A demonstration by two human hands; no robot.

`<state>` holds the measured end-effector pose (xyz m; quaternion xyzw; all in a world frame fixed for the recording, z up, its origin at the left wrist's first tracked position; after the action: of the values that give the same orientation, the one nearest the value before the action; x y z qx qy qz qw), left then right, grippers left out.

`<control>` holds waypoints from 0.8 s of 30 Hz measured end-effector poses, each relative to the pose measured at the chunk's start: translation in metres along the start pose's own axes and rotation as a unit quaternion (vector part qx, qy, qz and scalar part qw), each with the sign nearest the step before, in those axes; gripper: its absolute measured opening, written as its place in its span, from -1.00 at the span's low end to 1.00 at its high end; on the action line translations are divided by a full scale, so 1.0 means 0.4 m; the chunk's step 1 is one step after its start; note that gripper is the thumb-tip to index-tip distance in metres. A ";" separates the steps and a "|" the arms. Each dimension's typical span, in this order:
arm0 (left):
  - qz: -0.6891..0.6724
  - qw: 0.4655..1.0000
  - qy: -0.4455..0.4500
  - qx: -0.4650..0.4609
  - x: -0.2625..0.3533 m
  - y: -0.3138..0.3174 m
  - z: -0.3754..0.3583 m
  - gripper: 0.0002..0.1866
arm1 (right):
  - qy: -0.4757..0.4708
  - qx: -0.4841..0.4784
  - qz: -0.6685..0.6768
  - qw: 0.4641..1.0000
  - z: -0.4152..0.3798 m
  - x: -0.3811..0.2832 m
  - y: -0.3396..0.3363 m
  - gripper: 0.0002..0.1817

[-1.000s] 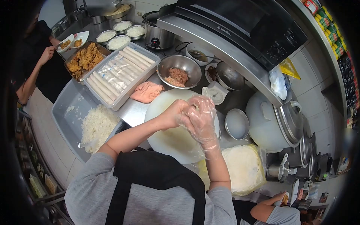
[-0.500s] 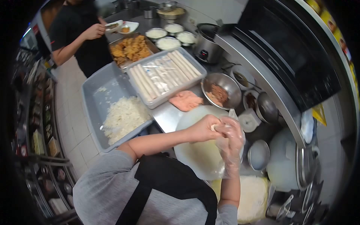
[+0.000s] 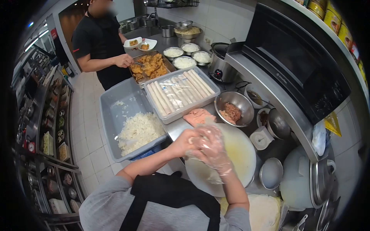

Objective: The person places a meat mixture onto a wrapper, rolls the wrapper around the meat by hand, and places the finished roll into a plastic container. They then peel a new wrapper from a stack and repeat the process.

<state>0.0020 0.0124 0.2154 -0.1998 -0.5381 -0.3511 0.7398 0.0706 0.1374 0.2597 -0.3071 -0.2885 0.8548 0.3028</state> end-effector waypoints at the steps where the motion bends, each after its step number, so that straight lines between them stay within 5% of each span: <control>1: -0.017 1.000 -0.011 0.006 0.008 0.003 -0.018 -0.87 | 0.006 -0.009 0.025 1.000 0.000 -0.005 0.011 -0.63; 6: 0.003 0.996 -0.065 0.058 0.029 -0.051 -0.092 -0.87 | -0.023 0.004 0.184 0.983 0.039 -0.015 0.088 -0.61; 10: -0.039 0.991 -0.027 0.125 0.011 -0.063 -0.141 -0.86 | -0.075 -0.012 0.121 0.990 0.060 -0.033 0.141 -0.64; 11: -0.049 0.987 -0.113 0.105 0.007 -0.086 -0.165 -0.86 | -0.065 -0.026 0.144 0.987 0.062 -0.024 0.156 -0.65; 14: -0.002 0.988 -0.076 0.131 0.015 -0.104 -0.157 -0.87 | -0.028 0.000 0.241 0.970 0.065 -0.025 0.176 -0.67; 18: 0.019 0.996 0.008 0.091 -0.007 -0.115 -0.140 -0.89 | -0.060 -0.039 0.165 0.984 0.084 -0.012 0.182 -0.67; 21: -0.042 0.993 -0.078 0.073 -0.039 -0.146 -0.153 -0.89 | -0.034 -0.065 0.179 0.981 0.084 0.000 0.198 -0.67; 24: 0.016 0.996 -0.020 0.082 -0.032 -0.179 -0.133 -0.85 | -0.022 -0.049 0.160 0.986 0.086 0.001 0.228 -0.68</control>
<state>-0.0180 -0.0675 0.1794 -0.1540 -0.5768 -0.2893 0.7483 0.0154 0.0678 0.2198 -0.3446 -0.2841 0.8837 0.1404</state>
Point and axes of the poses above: each hand's wrist, its own z-axis towards the middle knuckle, its own y-axis out of the palm, x = y × z, the point moved 2 cm from there along z, towards the middle knuckle
